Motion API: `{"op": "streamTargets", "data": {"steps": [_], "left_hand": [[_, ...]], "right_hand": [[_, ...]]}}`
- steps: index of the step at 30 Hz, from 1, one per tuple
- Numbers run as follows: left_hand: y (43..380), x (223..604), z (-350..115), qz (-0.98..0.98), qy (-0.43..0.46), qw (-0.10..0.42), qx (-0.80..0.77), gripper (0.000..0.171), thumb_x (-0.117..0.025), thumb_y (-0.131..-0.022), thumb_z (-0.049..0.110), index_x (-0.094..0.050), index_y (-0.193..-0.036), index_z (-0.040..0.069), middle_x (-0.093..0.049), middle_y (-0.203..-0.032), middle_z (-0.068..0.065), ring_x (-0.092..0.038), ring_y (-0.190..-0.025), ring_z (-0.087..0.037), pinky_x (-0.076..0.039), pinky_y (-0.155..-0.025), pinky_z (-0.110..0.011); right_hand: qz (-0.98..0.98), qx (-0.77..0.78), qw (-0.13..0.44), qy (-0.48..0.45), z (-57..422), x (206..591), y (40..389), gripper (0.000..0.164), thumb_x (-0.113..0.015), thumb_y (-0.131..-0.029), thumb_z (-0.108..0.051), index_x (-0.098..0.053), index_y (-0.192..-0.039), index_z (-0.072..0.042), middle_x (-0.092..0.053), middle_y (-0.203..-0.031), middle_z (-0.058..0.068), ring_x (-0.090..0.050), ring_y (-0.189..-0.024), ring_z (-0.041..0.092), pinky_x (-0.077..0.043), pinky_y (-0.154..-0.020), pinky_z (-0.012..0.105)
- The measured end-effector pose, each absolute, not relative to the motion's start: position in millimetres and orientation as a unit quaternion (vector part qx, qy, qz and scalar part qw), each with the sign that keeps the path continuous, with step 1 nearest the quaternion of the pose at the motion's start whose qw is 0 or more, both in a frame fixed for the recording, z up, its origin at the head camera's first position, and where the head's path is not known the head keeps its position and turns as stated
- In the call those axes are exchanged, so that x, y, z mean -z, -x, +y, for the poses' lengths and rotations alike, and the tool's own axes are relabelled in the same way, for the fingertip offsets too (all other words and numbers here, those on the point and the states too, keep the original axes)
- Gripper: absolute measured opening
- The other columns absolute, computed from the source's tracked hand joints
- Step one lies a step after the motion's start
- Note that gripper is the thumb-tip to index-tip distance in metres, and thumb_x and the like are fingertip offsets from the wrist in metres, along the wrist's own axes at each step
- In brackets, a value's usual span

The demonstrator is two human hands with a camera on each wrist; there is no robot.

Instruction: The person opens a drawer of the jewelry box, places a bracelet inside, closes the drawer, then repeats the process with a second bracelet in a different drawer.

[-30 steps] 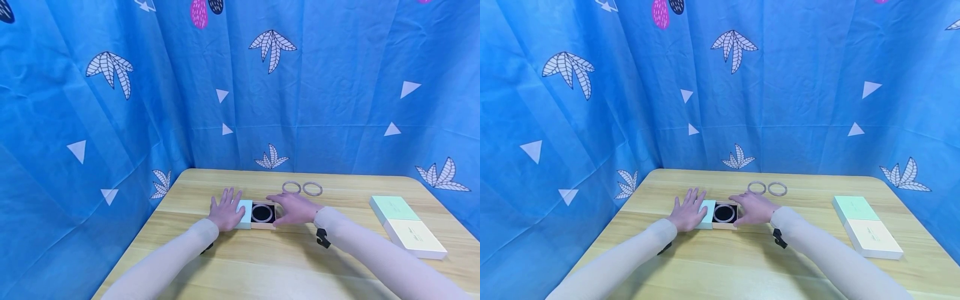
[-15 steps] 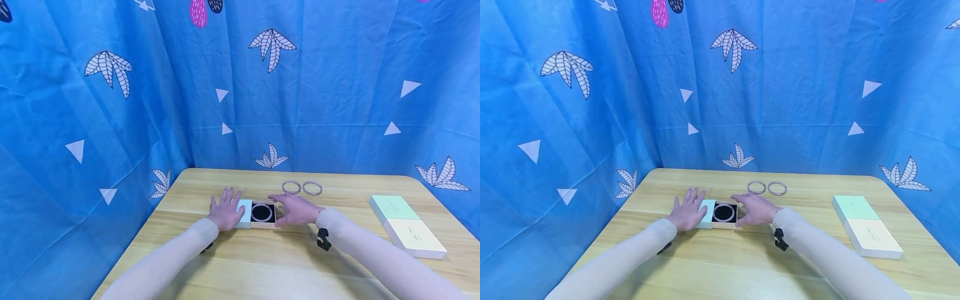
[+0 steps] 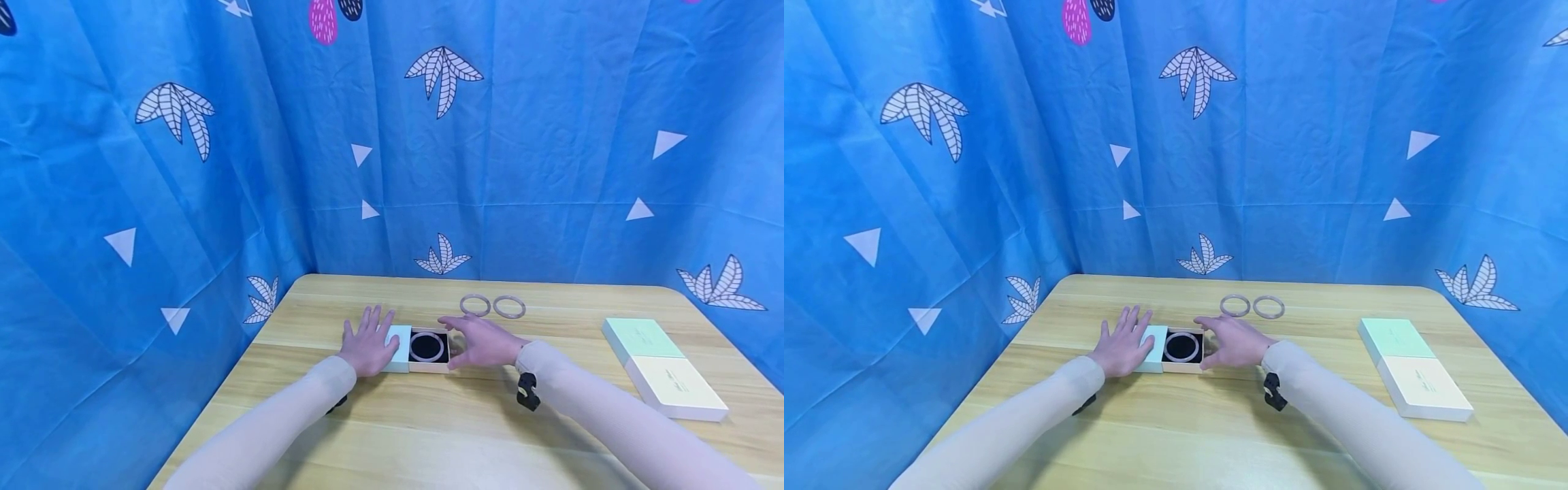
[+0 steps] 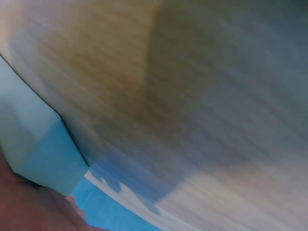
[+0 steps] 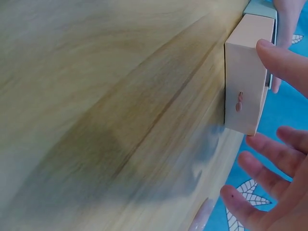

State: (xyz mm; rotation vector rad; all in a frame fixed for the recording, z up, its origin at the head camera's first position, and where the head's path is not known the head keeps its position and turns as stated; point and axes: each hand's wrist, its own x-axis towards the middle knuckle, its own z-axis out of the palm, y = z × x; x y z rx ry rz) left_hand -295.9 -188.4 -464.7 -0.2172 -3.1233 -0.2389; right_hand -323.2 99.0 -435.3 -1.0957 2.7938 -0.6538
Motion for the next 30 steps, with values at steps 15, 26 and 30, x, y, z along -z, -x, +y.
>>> {"op": "streamTargets", "data": {"steps": [15,26,30], "left_hand": [[296.6,465.0,-188.7,-0.995,0.065,-0.008,0.07,0.069,-0.017,-0.103,0.062,-0.008,-0.163,0.031,-0.002,-0.171,-0.006,0.007,-0.158,-0.027,0.002,-0.118,-0.071],[296.6,465.0,-188.6,-0.995,0.067,-0.007,0.073,0.068,-0.019,-0.103,0.061,-0.008,-0.163,0.031,-0.002,-0.171,-0.006,0.006,-0.158,-0.028,0.002,-0.118,-0.071],[297.4,464.7,-188.6,-0.995,0.065,-0.009,0.071,0.068,-0.018,-0.103,0.063,-0.006,-0.163,0.033,-0.001,-0.172,-0.006,0.007,-0.158,-0.027,0.002,-0.118,-0.071]], "right_hand": [[0.906,0.228,0.035,0.355,97.0,436.7,324.0,0.099,-0.089,-0.07,-0.047,-0.043,-0.154,-0.019,-0.061,-0.139,0.003,-0.061,-0.106,0.023,-0.052,-0.093,0.042],[0.903,0.231,0.03,0.36,93.7,436.9,324.9,0.099,-0.089,-0.069,-0.048,-0.043,-0.153,-0.02,-0.062,-0.138,0.004,-0.059,-0.119,0.027,-0.051,-0.098,0.045],[0.904,0.232,0.032,0.359,93.0,435.6,323.8,0.099,-0.089,-0.07,-0.048,-0.044,-0.153,-0.021,-0.062,-0.138,0.005,-0.058,-0.121,0.028,-0.05,-0.1,0.045]]}}
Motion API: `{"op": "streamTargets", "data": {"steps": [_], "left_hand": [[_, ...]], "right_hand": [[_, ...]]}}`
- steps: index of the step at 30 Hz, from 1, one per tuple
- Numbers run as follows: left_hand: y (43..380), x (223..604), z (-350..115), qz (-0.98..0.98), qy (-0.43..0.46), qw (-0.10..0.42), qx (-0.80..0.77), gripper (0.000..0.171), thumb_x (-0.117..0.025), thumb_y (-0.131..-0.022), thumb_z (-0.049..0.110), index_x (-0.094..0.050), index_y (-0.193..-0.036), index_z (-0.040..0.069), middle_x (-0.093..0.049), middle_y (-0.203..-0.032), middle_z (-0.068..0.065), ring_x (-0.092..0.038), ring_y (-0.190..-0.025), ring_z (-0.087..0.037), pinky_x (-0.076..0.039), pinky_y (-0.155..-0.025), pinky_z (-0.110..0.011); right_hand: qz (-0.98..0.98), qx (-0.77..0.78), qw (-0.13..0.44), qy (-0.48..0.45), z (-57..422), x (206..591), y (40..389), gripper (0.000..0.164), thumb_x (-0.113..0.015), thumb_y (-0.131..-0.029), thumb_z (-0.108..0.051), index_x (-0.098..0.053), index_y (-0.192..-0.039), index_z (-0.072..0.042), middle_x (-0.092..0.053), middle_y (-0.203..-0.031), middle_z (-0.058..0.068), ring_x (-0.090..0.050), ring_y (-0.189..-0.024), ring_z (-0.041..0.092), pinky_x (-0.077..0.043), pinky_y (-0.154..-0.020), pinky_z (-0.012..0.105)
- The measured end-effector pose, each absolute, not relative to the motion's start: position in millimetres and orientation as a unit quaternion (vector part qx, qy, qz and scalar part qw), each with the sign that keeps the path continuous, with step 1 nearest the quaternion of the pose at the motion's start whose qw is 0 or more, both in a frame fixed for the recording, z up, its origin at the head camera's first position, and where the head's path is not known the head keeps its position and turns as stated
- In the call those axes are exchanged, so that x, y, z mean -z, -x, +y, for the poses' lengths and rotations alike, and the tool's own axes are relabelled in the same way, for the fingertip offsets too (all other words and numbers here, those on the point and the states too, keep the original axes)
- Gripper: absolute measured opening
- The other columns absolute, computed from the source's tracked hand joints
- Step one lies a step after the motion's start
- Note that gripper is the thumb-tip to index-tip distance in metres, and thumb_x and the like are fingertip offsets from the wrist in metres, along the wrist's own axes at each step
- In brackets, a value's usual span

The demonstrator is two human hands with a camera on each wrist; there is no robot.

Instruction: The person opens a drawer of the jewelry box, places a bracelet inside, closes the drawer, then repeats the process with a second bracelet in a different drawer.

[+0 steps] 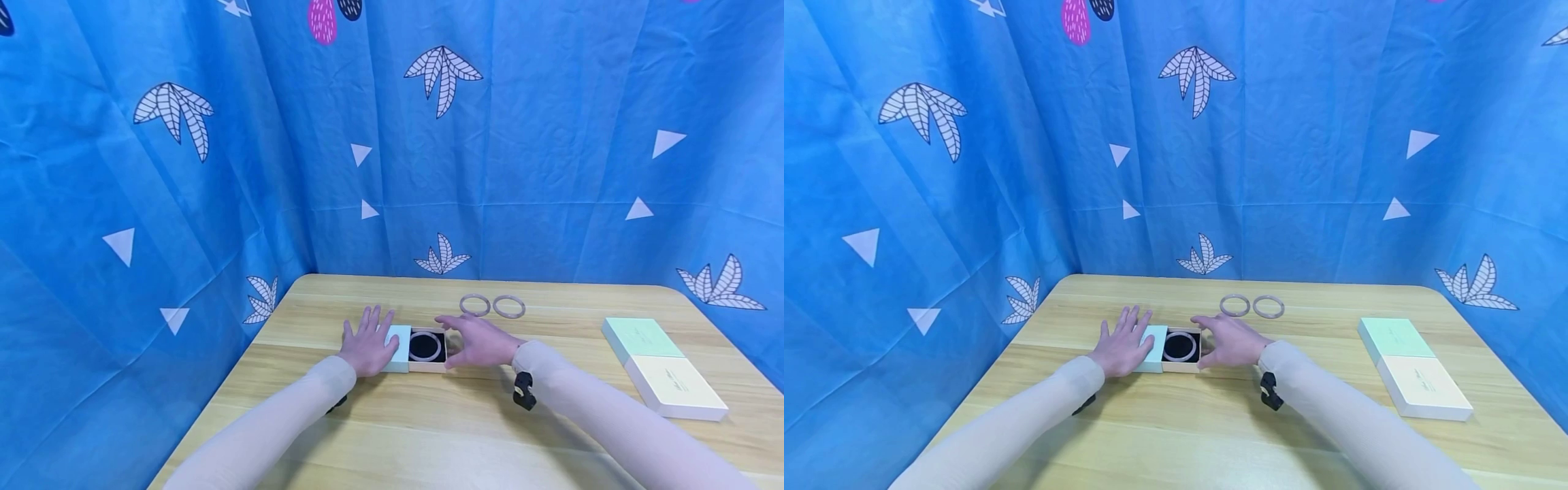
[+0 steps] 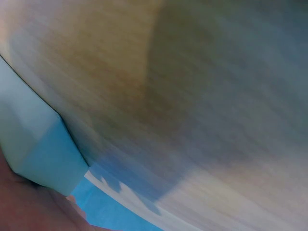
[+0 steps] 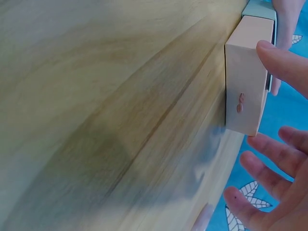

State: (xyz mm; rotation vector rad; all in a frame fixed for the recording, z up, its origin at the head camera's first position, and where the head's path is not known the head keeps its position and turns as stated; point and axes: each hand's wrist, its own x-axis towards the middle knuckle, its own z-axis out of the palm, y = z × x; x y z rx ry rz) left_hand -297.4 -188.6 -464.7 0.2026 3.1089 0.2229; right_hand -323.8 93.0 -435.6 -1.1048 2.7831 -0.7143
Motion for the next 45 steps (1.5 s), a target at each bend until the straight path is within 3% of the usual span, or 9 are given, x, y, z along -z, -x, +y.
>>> {"op": "streamTargets", "data": {"steps": [45], "left_hand": [[297,464,-188,0.996,-0.06,0.004,-0.073,0.068,-0.017,-0.102,0.063,-0.01,-0.163,0.032,-0.002,-0.171,-0.007,0.005,-0.157,-0.028,-0.001,-0.118,-0.071]], "right_hand": [[0.897,0.235,0.029,0.373,63,435,324,0.094,-0.088,-0.073,-0.045,-0.044,-0.152,-0.018,-0.061,-0.14,0.005,-0.057,-0.124,0.027,-0.05,-0.101,0.047]]}}
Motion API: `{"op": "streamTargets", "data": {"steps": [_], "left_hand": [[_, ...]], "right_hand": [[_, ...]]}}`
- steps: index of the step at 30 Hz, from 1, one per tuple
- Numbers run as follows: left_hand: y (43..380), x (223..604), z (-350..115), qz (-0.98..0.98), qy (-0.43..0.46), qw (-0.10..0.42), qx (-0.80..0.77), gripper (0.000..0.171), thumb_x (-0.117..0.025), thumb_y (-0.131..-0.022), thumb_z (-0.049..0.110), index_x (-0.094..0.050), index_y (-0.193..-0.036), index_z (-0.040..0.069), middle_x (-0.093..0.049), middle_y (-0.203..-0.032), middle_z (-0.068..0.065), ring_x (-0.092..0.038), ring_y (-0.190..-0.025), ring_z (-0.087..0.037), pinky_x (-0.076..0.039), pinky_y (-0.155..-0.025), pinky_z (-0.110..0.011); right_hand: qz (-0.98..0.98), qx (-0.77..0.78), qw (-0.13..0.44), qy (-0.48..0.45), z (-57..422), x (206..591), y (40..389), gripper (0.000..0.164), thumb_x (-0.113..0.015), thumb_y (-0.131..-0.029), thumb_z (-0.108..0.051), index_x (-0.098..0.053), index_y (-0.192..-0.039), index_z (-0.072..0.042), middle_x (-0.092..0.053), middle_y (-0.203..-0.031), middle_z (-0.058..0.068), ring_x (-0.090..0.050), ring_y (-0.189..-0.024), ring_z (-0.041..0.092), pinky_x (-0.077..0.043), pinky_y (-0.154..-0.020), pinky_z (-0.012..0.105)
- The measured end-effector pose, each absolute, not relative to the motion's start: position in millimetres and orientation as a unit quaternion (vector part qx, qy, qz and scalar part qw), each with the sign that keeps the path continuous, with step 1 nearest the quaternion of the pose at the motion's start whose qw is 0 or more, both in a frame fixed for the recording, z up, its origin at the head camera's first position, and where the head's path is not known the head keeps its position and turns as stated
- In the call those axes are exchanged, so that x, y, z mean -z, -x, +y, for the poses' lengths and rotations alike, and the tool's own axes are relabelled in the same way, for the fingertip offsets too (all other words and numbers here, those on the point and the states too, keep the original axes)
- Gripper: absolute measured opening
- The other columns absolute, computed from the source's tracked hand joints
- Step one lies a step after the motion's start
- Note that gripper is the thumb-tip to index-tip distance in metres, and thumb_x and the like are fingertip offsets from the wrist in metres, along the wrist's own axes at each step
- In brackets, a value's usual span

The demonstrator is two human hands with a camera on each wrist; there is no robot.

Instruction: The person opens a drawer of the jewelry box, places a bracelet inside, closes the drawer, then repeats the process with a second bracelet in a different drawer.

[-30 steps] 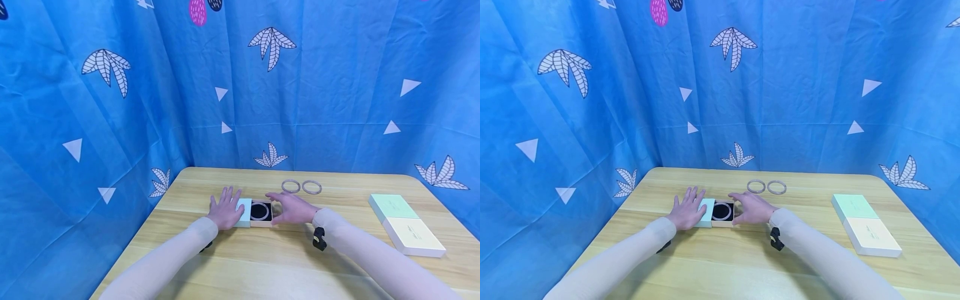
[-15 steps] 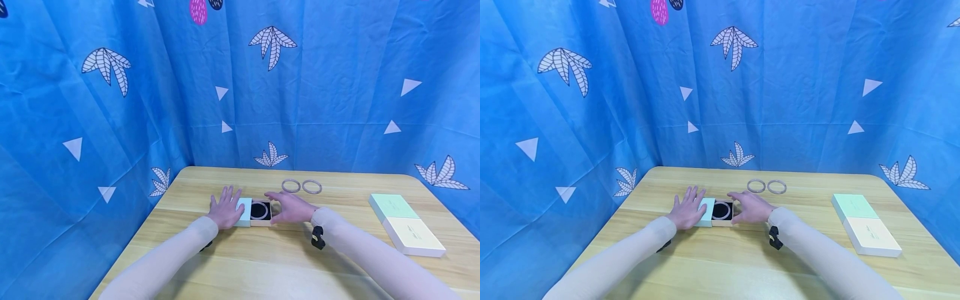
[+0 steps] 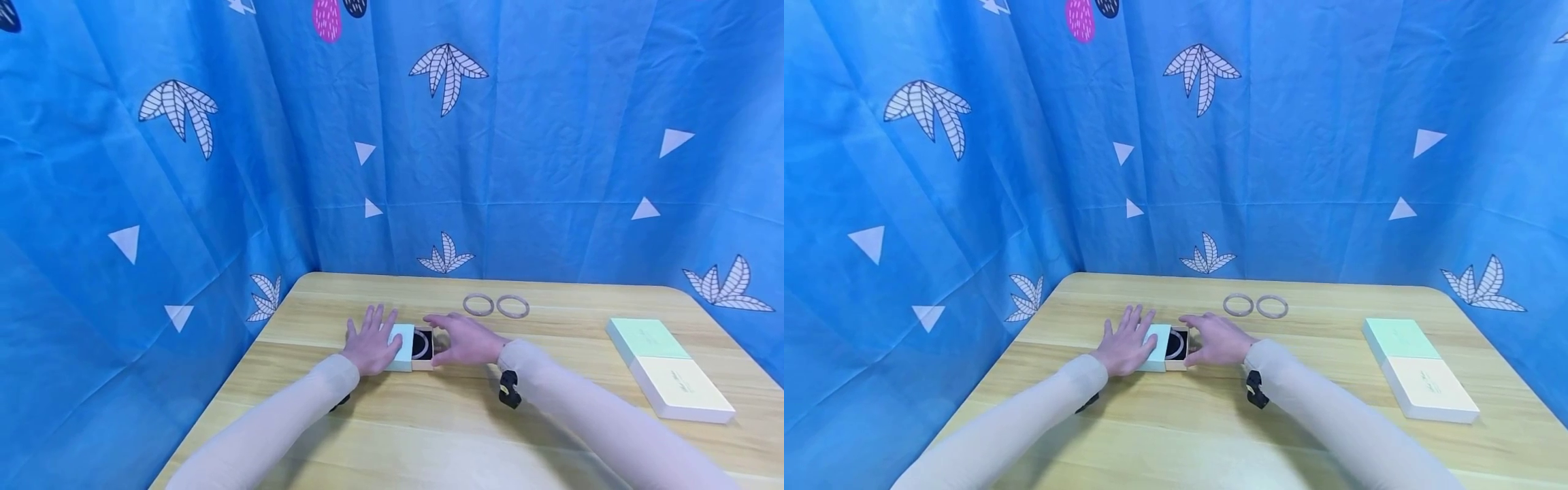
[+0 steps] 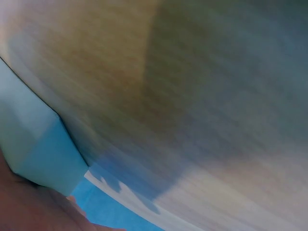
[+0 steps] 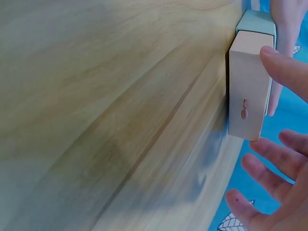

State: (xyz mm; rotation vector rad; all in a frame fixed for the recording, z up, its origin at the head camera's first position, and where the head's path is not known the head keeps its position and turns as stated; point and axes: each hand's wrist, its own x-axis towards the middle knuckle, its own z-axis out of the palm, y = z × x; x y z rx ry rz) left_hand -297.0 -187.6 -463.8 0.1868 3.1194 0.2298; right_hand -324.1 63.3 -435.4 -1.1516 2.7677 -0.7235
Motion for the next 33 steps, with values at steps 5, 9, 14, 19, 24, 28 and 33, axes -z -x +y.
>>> {"op": "streamTargets", "data": {"steps": [5,9,14,19,24,28,33], "left_hand": [[298,462,-187,0.996,-0.06,-0.001,-0.067,0.068,-0.017,-0.102,0.062,-0.009,-0.163,0.033,-0.002,-0.171,-0.006,0.005,-0.157,-0.029,-0.002,-0.118,-0.071],[298,462,-186,0.996,-0.061,0.0,-0.071,0.068,-0.019,-0.103,0.062,-0.01,-0.163,0.032,-0.002,-0.171,-0.007,0.005,-0.157,-0.029,-0.001,-0.118,-0.071],[298,464,-187,0.996,-0.061,0.001,-0.071,0.068,-0.019,-0.103,0.061,-0.011,-0.163,0.031,-0.003,-0.171,-0.007,0.004,-0.157,-0.029,-0.001,-0.118,-0.071],[298,466,-188,0.996,-0.06,0.005,-0.072,0.067,-0.018,-0.103,0.062,-0.01,-0.163,0.033,-0.002,-0.171,-0.006,0.006,-0.157,-0.029,-0.001,-0.118,-0.071],[298,466,-189,0.995,-0.06,0.008,-0.076,0.067,-0.019,-0.103,0.062,-0.009,-0.163,0.033,0.0,-0.171,-0.005,0.007,-0.157,-0.028,0.001,-0.118,-0.071],[299,466,-189,0.995,-0.06,0.009,-0.08,0.067,-0.019,-0.103,0.062,-0.01,-0.163,0.033,-0.001,-0.171,-0.006,0.006,-0.157,-0.029,0.002,-0.118,-0.071],[298,465,-188,0.995,-0.059,0.011,-0.082,0.067,-0.02,-0.103,0.062,-0.01,-0.163,0.034,0.001,-0.171,-0.004,0.007,-0.157,-0.027,0.001,-0.118,-0.071]], "right_hand": [[0.902,0.225,0.023,0.368,62,434,325,0.096,-0.088,-0.073,-0.047,-0.044,-0.153,-0.019,-0.061,-0.141,0.004,-0.057,-0.124,0.025,-0.05,-0.102,0.046],[0.899,0.231,0.025,0.371,61,434,325,0.095,-0.088,-0.072,-0.046,-0.044,-0.152,-0.019,-0.062,-0.14,0.004,-0.057,-0.124,0.026,-0.05,-0.102,0.046],[0.895,0.237,0.024,0.377,59,436,324,0.094,-0.088,-0.072,-0.045,-0.046,-0.151,-0.019,-0.062,-0.139,0.006,-0.058,-0.124,0.027,-0.05,-0.102,0.047],[0.897,0.23,0.024,0.376,56,437,325,0.095,-0.087,-0.073,-0.049,-0.044,-0.152,-0.02,-0.061,-0.141,0.005,-0.057,-0.126,0.028,-0.049,-0.103,0.047],[0.901,0.227,0.033,0.368,54,436,324,0.096,-0.087,-0.073,-0.05,-0.044,-0.153,-0.02,-0.06,-0.142,0.004,-0.056,-0.128,0.026,-0.048,-0.104,0.046],[0.903,0.225,0.033,0.365,53,436,324,0.097,-0.087,-0.073,-0.05,-0.043,-0.153,-0.019,-0.06,-0.143,0.003,-0.055,-0.129,0.027,-0.048,-0.105,0.047],[0.904,0.222,0.026,0.365,52,437,325,0.097,-0.087,-0.072,-0.051,-0.043,-0.153,-0.02,-0.061,-0.142,0.003,-0.056,-0.128,0.028,-0.049,-0.103,0.048]]}}
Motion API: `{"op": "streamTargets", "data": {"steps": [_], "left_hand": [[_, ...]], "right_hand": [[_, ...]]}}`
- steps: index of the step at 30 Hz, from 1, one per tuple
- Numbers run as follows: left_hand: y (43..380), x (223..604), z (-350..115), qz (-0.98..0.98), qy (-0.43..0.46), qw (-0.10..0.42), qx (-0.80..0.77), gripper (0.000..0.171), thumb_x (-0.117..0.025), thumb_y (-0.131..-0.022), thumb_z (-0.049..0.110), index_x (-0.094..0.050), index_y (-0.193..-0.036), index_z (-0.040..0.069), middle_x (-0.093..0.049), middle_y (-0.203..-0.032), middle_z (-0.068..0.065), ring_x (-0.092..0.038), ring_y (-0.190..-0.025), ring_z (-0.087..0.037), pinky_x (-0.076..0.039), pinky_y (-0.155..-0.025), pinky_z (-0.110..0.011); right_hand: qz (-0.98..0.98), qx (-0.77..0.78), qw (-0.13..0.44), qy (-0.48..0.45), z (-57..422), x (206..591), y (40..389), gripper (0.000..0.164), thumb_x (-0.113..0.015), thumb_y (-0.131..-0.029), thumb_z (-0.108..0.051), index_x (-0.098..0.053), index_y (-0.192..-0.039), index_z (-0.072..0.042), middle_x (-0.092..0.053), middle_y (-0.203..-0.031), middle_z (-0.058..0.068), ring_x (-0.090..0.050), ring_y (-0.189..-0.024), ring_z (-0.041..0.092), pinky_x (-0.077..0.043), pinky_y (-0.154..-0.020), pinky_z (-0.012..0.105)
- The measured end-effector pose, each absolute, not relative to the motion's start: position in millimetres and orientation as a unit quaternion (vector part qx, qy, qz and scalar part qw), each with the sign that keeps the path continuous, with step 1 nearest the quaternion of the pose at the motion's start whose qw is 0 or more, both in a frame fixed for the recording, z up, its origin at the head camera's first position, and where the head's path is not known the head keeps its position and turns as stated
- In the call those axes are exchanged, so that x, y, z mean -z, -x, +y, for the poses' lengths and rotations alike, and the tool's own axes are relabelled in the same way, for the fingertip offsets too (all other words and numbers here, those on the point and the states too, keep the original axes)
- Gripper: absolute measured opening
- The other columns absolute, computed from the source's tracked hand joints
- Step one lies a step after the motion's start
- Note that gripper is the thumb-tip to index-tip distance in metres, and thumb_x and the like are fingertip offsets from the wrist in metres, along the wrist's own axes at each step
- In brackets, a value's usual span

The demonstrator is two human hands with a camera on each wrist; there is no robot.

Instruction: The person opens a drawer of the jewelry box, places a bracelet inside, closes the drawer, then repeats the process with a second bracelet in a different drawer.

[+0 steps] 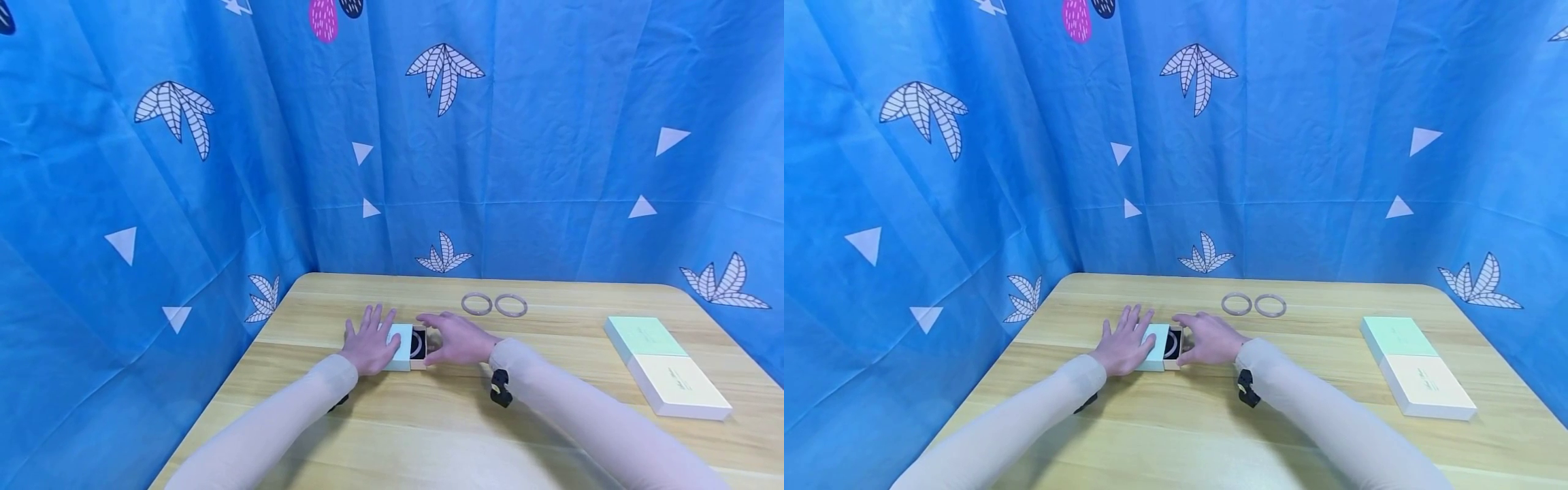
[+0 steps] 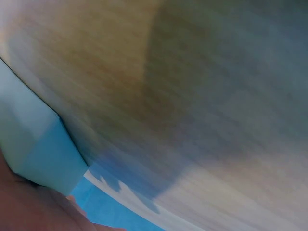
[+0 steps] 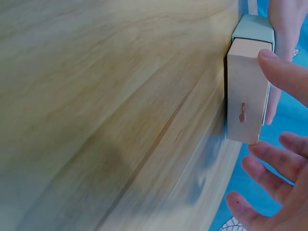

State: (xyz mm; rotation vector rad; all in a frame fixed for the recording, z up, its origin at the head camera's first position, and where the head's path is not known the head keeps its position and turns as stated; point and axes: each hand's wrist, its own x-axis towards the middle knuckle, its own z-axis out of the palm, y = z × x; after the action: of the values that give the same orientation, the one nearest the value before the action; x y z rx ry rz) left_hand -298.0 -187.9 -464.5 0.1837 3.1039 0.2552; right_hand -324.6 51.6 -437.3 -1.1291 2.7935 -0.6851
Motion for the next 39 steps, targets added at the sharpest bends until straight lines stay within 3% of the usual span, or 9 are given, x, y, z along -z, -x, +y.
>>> {"op": "streamTargets", "data": {"steps": [25,39], "left_hand": [[298,462,-188,0.995,-0.059,0.015,-0.073,0.067,-0.016,-0.103,0.062,-0.006,-0.163,0.034,0.0,-0.171,-0.005,0.008,-0.157,-0.027,-0.001,-0.118,-0.071],[292,456,-185,0.995,-0.067,0.011,-0.079,0.067,-0.02,-0.104,0.059,-0.013,-0.163,0.029,-0.004,-0.171,-0.009,0.003,-0.157,-0.033,-0.003,-0.117,-0.073]], "right_hand": [[0.901,0.229,0.033,0.367,41,436,324,0.097,-0.085,-0.074,-0.053,-0.043,-0.154,-0.019,-0.06,-0.144,0.006,-0.054,-0.131,0.032,-0.046,-0.105,0.052],[0.9,0.228,0.026,0.37,36,437,324,0.097,-0.085,-0.073,-0.054,-0.043,-0.153,-0.018,-0.061,-0.143,0.006,-0.055,-0.131,0.033,-0.045,-0.107,0.052]]}}
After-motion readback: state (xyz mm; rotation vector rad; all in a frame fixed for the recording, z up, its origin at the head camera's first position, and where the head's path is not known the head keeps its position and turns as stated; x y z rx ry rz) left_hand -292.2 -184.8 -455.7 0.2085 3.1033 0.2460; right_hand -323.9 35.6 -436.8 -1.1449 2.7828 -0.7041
